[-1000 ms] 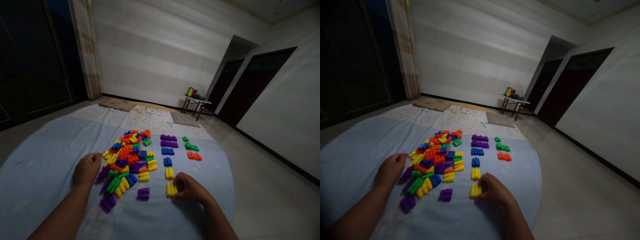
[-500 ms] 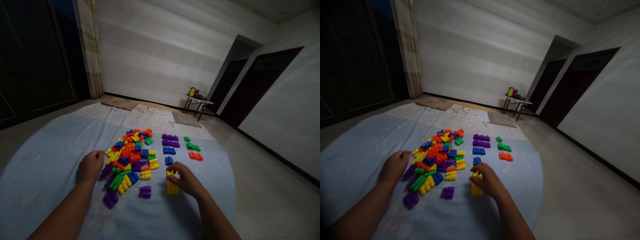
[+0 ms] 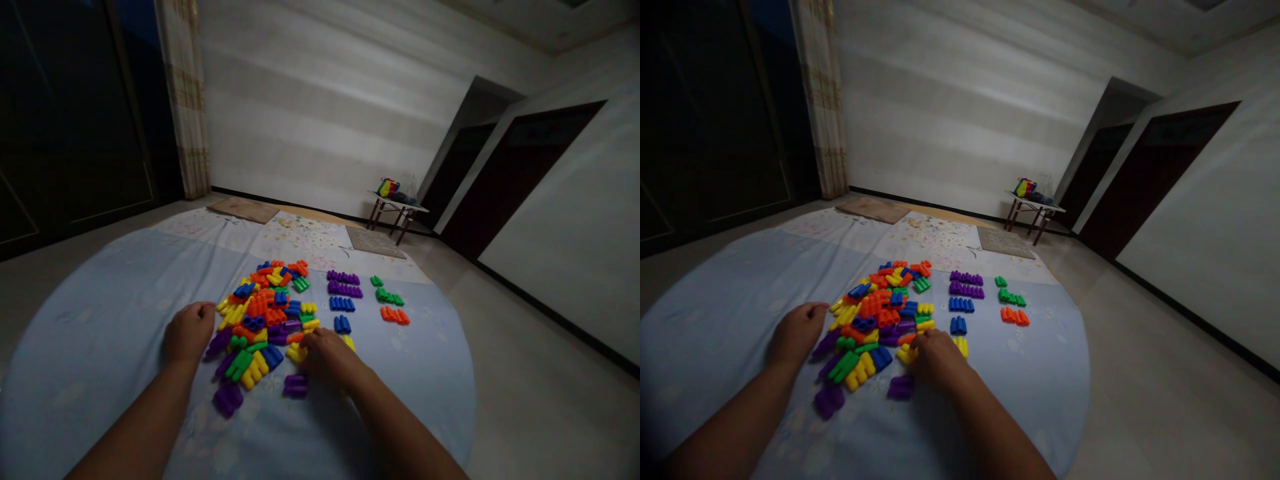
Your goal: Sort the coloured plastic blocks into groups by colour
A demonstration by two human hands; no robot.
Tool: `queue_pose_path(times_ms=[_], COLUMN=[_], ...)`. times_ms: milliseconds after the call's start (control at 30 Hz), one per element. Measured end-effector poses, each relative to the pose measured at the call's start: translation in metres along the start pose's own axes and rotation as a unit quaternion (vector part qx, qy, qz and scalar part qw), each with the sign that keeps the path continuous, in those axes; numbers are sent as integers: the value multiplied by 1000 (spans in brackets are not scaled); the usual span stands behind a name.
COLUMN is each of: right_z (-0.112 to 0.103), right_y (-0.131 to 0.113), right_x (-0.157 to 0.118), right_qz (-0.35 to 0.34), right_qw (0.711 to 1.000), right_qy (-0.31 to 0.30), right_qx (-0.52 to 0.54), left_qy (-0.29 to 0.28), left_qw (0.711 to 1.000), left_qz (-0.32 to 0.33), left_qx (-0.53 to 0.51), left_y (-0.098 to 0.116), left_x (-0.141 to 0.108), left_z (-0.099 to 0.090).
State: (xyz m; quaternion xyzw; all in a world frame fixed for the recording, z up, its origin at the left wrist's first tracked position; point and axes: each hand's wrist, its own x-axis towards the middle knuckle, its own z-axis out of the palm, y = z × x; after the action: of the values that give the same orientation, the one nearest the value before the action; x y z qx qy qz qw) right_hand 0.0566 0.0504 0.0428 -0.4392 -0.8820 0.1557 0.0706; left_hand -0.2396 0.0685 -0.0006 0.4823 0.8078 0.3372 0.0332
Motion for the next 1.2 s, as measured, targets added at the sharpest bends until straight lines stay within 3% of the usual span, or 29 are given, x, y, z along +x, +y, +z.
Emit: queue_pose_path(times_ms=[167, 300, 400, 633, 733, 900, 1200], right_z=[-8, 4, 10, -28, -36, -31, -28], right_y=[-1, 4, 7, 38, 62, 87, 88], right_x=[-6, 2, 5, -39, -65, -89, -94], right_qz=[-6, -58, -50, 42, 88, 146, 190], right_qw=[999, 996, 996, 983, 983, 979, 973], right_qy=[18, 9, 8, 115, 84, 35, 1], right_qx=[37, 59, 71, 134, 141, 140, 129], left_qy=[2, 5, 4, -5, -7, -7, -10], left_qw=[1000, 1000, 1000, 1000, 1000, 1000, 1000], left_qz=[6, 3, 3, 3, 5, 3, -3], left_qx=[3, 6, 3, 10, 14, 16, 19], left_y=[0, 0, -1, -2, -1, 1, 2], left_x=[0, 0, 0, 1, 1, 1, 1], left_z=[1, 1, 2, 2, 1, 0, -1])
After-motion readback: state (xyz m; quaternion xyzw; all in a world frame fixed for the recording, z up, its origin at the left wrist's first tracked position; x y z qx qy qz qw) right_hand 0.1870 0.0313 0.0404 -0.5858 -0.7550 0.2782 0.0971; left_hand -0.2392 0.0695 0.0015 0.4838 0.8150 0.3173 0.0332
